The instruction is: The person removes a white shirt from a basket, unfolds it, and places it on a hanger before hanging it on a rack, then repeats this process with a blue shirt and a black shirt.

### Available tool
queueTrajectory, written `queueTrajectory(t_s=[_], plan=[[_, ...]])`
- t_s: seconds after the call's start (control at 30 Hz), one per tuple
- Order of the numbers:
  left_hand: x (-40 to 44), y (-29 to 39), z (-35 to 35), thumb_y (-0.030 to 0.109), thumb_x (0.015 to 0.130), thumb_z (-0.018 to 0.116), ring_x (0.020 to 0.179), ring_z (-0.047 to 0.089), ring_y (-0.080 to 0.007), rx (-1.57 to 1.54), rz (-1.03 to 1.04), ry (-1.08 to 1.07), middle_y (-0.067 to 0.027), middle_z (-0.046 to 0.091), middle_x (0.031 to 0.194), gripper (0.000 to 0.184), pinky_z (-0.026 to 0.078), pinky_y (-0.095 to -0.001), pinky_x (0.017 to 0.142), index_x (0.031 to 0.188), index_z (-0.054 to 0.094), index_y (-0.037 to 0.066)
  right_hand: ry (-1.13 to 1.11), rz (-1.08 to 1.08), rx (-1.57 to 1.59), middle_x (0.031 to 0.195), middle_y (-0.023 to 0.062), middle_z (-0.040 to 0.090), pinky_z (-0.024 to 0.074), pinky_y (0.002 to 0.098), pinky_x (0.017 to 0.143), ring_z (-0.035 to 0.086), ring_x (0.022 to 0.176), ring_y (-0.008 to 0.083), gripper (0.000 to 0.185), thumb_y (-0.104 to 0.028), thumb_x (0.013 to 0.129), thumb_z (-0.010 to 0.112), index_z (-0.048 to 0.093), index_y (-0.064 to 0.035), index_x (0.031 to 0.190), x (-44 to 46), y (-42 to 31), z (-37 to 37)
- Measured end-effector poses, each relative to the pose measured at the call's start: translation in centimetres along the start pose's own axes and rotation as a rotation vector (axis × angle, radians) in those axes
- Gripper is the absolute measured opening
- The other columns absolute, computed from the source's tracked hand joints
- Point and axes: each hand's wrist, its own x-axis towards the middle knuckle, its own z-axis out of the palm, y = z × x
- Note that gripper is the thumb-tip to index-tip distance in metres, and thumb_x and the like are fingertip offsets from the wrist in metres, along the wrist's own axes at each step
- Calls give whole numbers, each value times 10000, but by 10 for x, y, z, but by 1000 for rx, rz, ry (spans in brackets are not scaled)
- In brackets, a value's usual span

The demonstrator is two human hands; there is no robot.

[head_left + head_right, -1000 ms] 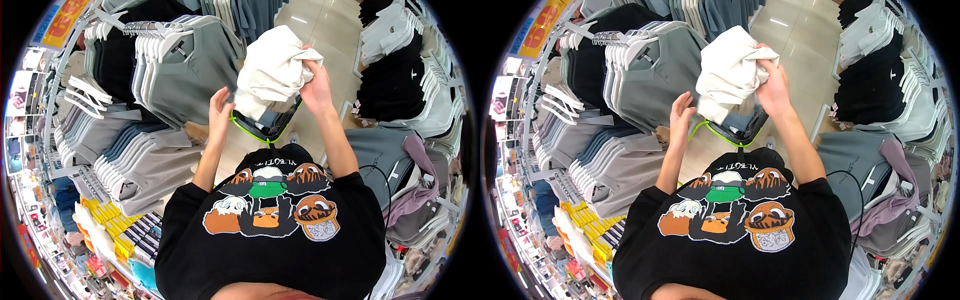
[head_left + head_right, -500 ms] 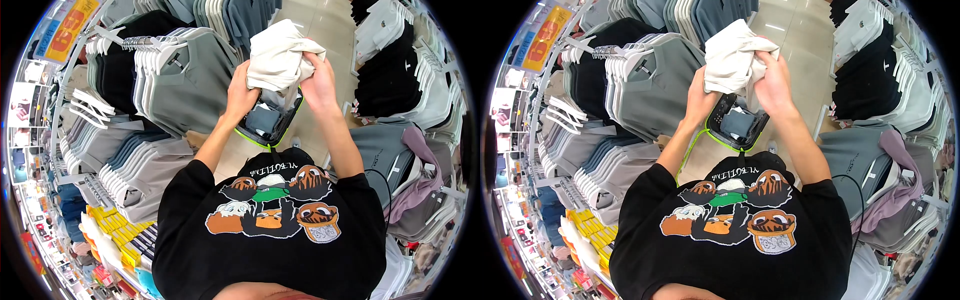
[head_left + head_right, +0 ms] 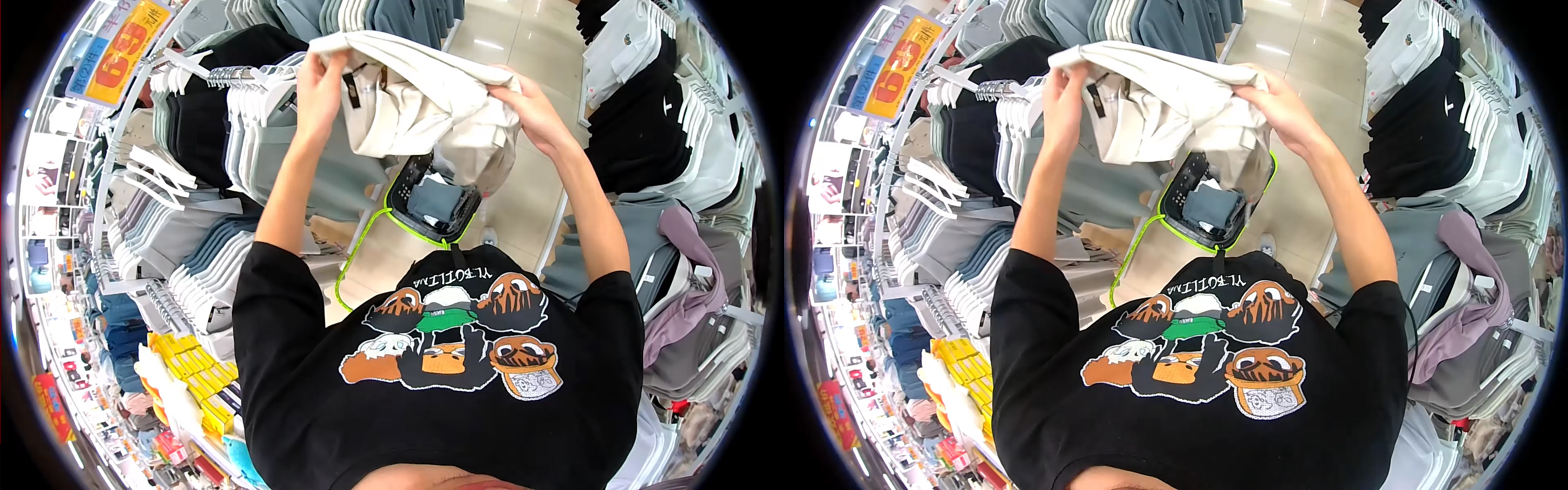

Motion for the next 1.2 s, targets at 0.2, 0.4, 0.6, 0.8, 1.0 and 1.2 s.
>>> queueTrajectory(t_s=[0.2,0.4,0.6,0.8,1.0,1.2], plan=[[45,17,-2,246,1067,599,1029,629,-95,-56,-27,-180,-33,697,1164,328,506,-279,887,1271,631,-8,-354,42,-453,1000,-2,666,480,277,864,592,948,100,348,-320,1044,596,652,-32,1231,5,-2,-7],[46,74,11,222,1049,587,1007,616,-126,341,213,-493,-80,710,1059,309,493,-309,916,1232,647,-20,-529,130,-681,1057,47,700,500,299,871,608,957,120,443,-379,1051,573,635,-2,1276,9,-11,-24],[35,89,34,246,1049,600,963,620,-114,427,313,-607,-44,717,1050,310,502,-296,876,1206,660,-14,-632,104,-730,1103,94,714,510,347,911,636,1009,177,528,-423,998,652,616,-1,1312,13,-14,-34],[11,97,54,257,1032,610,780,625,-363,649,269,-784,-219,659,886,306,508,-385,748,1241,616,34,-398,-323,-221,1353,84,633,482,382,974,607,1154,167,566,-345,961,729,575,-12,1393,8,-92,6],[4,96,57,274,1011,635,663,614,-367,765,392,-863,-190,631,732,340,473,-404,618,1235,617,18,-479,-497,-850,815,172,645,484,375,728,593,758,319,453,-412,1002,653,662,-13,1216,18,-102,18],[8,95,35,334,1007,672,757,585,-157,570,44,-1038,-87,687,856,398,496,-349,723,1197,650,-15,-527,-499,-963,725,130,553,392,384,618,458,655,241,419,-405,1028,619,687,6,1077,28,-111,-3]])
